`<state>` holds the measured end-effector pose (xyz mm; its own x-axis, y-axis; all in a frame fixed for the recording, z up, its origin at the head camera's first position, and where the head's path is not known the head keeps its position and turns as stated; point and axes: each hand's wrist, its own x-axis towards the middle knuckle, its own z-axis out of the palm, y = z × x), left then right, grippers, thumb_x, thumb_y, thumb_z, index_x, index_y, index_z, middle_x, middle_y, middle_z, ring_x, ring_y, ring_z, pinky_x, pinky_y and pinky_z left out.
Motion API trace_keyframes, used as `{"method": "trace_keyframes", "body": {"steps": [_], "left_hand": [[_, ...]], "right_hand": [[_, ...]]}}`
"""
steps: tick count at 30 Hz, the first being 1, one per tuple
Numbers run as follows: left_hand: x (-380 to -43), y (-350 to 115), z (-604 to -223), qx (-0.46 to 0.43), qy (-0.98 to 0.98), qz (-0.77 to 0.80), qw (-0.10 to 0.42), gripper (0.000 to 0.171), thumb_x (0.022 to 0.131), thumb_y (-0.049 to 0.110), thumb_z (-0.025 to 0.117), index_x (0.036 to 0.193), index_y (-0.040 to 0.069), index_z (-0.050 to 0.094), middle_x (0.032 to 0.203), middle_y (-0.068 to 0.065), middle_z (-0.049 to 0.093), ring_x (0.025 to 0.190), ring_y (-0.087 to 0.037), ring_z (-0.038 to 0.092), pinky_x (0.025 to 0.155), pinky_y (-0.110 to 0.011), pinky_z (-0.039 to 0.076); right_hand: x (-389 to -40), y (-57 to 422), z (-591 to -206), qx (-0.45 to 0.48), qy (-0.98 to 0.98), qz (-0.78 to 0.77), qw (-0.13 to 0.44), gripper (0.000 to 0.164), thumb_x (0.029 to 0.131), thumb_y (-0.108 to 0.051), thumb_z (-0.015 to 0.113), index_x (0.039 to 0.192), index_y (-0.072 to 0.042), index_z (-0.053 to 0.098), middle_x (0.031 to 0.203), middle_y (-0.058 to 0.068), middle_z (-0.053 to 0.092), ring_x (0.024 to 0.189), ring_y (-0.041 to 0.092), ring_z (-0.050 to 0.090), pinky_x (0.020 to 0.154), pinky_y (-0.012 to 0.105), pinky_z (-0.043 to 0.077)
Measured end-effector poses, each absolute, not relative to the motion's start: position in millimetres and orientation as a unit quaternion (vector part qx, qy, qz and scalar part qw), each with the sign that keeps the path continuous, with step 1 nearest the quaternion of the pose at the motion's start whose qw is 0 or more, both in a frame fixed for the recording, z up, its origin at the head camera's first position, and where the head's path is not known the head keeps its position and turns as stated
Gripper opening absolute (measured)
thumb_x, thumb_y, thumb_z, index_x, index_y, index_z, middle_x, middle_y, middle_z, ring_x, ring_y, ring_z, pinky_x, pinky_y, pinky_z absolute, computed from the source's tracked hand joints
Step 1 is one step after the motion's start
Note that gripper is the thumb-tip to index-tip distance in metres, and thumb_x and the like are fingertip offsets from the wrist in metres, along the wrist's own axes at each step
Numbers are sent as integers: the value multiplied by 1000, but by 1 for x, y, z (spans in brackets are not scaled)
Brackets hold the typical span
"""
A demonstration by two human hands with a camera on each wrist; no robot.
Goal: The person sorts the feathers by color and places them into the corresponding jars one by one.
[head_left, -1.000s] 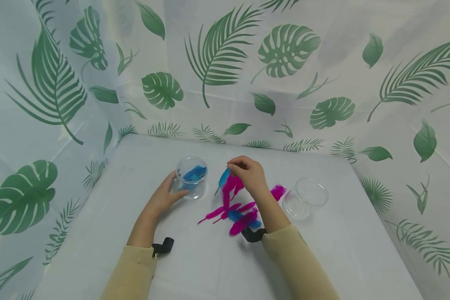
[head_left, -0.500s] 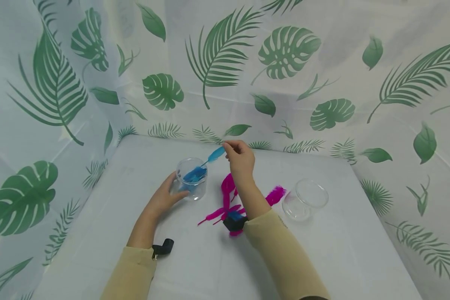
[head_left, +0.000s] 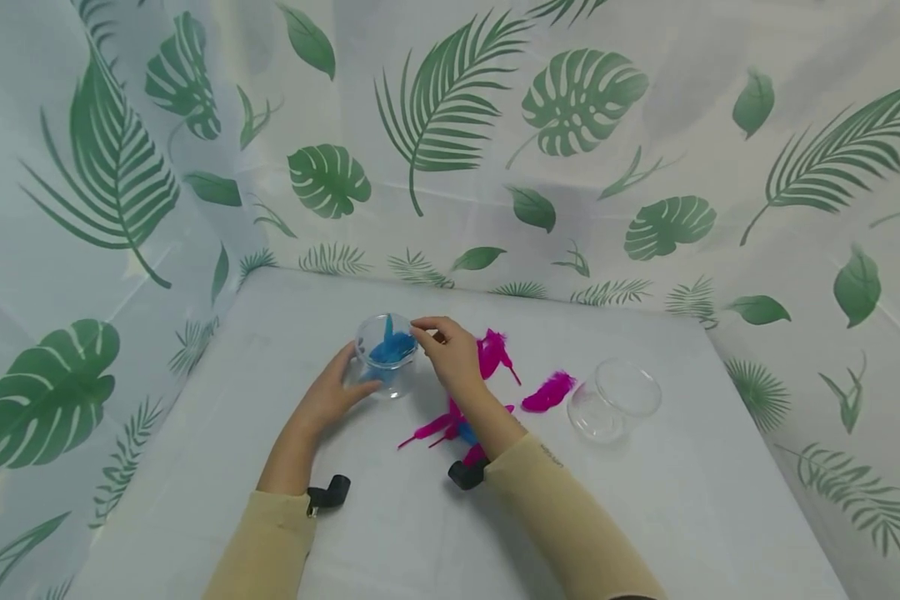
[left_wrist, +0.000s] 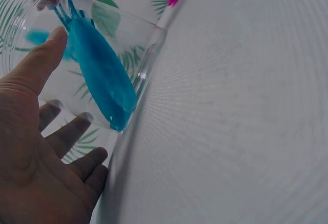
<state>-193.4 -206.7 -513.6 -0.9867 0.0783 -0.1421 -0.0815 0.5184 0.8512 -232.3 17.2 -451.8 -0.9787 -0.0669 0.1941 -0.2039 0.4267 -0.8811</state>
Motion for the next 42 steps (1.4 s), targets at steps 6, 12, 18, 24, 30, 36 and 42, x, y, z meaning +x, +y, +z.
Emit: {"method": "trace_keyframes", "body": {"steps": [6, 12, 18, 24, 30, 36, 42], "left_hand": [[-194, -205, -513, -8, 871, 484, 83, 99, 77, 66, 71, 157, 36, 20, 166, -3, 22, 153, -34, 17, 120, -61, 19], [-192, -205, -512, -13, 869, 487, 91, 103, 75, 71, 70, 157, 36, 19, 166, -2, 21, 153, -33, 16, 121, -60, 18], [-188, -209, -511, -24, 868, 485, 101, 105, 75, 71, 70, 158, 34, 17, 166, -4, 19, 153, -35, 14, 121, -61, 17], [-189, -208, -511, -15, 867, 488, 100, 104, 76, 69, 70, 158, 33, 17, 166, -5, 19, 153, -35, 14, 121, -61, 16], [-191, -204, -509, -13, 868, 487, 98, 103, 77, 67, 70, 158, 32, 17, 166, -6, 19, 153, -35, 14, 121, -61, 16], [-192, -204, -509, -14, 869, 484, 102, 106, 76, 70, 70, 158, 31, 17, 166, -6, 18, 153, -36, 14, 121, -61, 16], [-191, -203, -509, -8, 870, 484, 96, 103, 78, 66, 71, 159, 30, 17, 166, -8, 19, 153, -37, 14, 121, -61, 16]], "right_hand": [[-231, 46, -447, 90, -851, 514, 53, 20, 94, -41, 66, 110, -31, 73, 96, -7, 67, 74, 16, 60, 57, 26, 50], [-226, 86, -441, 125, -893, 433, 1, 22, 96, -40, 63, 111, -28, 72, 96, -5, 66, 79, 17, 56, 66, 29, 51], [-211, 114, -444, 251, -911, 305, -118, 19, 91, -27, 71, 110, -21, 73, 100, -12, 68, 92, 13, 61, 80, 32, 56], [-189, 109, -459, 375, -893, 173, -180, 31, 85, -29, 78, 115, -29, 70, 105, -13, 62, 101, 8, 60, 89, 29, 54], [-178, 93, -471, 412, -896, 58, -153, 31, 83, -36, 79, 113, -32, 71, 101, -12, 58, 90, 3, 56, 81, 24, 53], [-173, 79, -475, 433, -890, -2, -144, 27, 84, -34, 78, 109, -28, 70, 93, -11, 56, 82, 3, 55, 76, 20, 52], [-171, 72, -472, 450, -882, -35, -135, 27, 84, -35, 78, 107, -26, 68, 95, -9, 60, 83, 4, 56, 75, 19, 53]]}}
